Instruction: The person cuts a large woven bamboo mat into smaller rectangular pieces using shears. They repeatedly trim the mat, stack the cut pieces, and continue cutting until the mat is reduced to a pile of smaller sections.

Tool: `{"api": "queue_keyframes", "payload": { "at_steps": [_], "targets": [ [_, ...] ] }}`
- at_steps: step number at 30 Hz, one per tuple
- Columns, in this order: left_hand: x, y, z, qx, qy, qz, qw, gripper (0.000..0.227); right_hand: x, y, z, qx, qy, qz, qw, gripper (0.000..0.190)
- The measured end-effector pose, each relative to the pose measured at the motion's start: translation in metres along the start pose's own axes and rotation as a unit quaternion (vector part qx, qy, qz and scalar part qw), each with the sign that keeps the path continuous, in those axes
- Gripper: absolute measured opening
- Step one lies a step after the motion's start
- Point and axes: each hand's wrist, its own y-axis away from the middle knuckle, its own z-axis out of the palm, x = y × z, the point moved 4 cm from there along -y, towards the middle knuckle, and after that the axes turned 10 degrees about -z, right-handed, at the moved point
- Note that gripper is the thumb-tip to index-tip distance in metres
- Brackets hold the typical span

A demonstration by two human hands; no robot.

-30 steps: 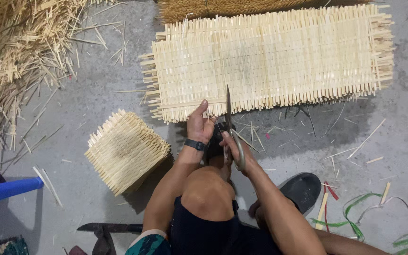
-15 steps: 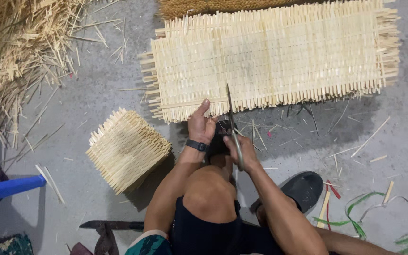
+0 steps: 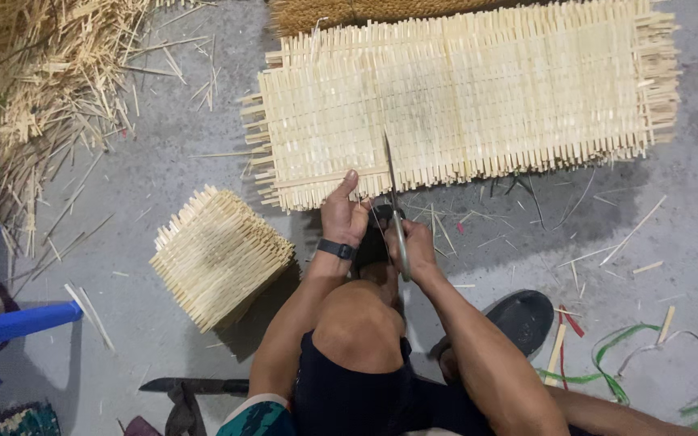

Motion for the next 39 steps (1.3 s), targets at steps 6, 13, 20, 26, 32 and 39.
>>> {"api": "queue_keyframes", "payload": {
  "at_steps": [6,13,20,26,32,39],
  "targets": [
    [0.006,0.008,0.006,0.008,-0.009,0.005,1.000,0.030,-0.029,-0.003,-0.009,-0.043,0.026,0.066,0.997,0.043],
    [0.011,-0.001,0.011,-0.005,-0.012,0.030,0.999,0.027,-0.050,-0.007,-0.019,-0.125,-0.133,0.205,0.962,0.051],
    [0.012,-0.004,0.009,0.025,-0.009,0.031,0.999,0.027,-0.022,0.011,-0.028,-0.216,-0.247,0.228,0.917,0.046],
    [0.013,-0.004,0.007,0.034,-0.013,0.024,0.999,0.028,-0.029,-0.017,-0.015,-0.156,-0.111,0.192,0.962,0.057],
    [0.010,-0.009,-0.005,0.049,-0.011,0.005,0.999,0.035,-0.046,-0.003,-0.021,-0.169,-0.095,0.200,0.960,0.058],
    [0.008,-0.010,-0.002,0.040,-0.017,0.021,0.999,0.039,-0.046,-0.031,-0.016,-0.133,-0.099,0.184,0.969,0.052]
  ]
}}
